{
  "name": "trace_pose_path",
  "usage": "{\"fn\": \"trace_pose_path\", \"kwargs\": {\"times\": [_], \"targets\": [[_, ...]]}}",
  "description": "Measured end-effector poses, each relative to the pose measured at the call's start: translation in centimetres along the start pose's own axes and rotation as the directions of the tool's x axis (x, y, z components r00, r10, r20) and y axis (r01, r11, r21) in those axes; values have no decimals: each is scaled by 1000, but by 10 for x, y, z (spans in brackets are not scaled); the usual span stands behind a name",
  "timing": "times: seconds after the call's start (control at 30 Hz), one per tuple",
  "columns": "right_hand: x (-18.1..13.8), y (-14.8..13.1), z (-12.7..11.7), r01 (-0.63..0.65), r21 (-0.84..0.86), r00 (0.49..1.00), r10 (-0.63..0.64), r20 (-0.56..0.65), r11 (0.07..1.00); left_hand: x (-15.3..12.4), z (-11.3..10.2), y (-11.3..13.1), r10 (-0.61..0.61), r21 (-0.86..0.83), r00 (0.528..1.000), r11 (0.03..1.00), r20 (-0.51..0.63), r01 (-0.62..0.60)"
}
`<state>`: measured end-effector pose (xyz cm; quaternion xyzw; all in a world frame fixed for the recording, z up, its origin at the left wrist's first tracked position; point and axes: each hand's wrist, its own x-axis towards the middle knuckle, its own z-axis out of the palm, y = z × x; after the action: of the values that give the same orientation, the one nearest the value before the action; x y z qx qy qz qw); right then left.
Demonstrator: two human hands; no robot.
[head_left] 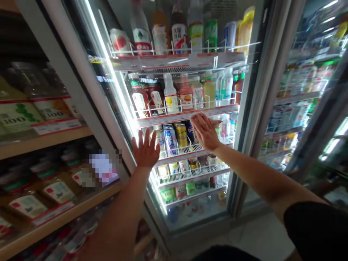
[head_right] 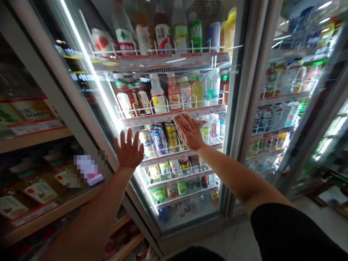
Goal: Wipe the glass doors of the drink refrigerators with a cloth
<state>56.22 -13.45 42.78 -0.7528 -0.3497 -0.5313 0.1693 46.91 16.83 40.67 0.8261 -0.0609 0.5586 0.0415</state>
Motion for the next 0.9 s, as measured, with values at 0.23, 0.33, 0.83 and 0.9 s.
{"fn": "trace_pose_path", "kwargs": {"times": [0.23, 0.33, 0.83, 0.9], "targets": [[-26, -26, 16, 147, 68, 988, -150, 46, 987, -2, 2, -3, 51, 38, 999, 998, -15, -50], [-7, -29, 13, 141, 109, 986, -149, 69, 984, -3, 3, -4, 51, 52, 998, 997, -22, -50], [37, -72, 21, 136, 100, 990, -133, -40, 986, -2, 5, -4, 84, 67, 995, 994, -44, -81], [35, -76, 23, 110, 115, 994, -106, -37, 987, -3, 5, -4, 91, 61, 994, 994, -60, -87]]}}
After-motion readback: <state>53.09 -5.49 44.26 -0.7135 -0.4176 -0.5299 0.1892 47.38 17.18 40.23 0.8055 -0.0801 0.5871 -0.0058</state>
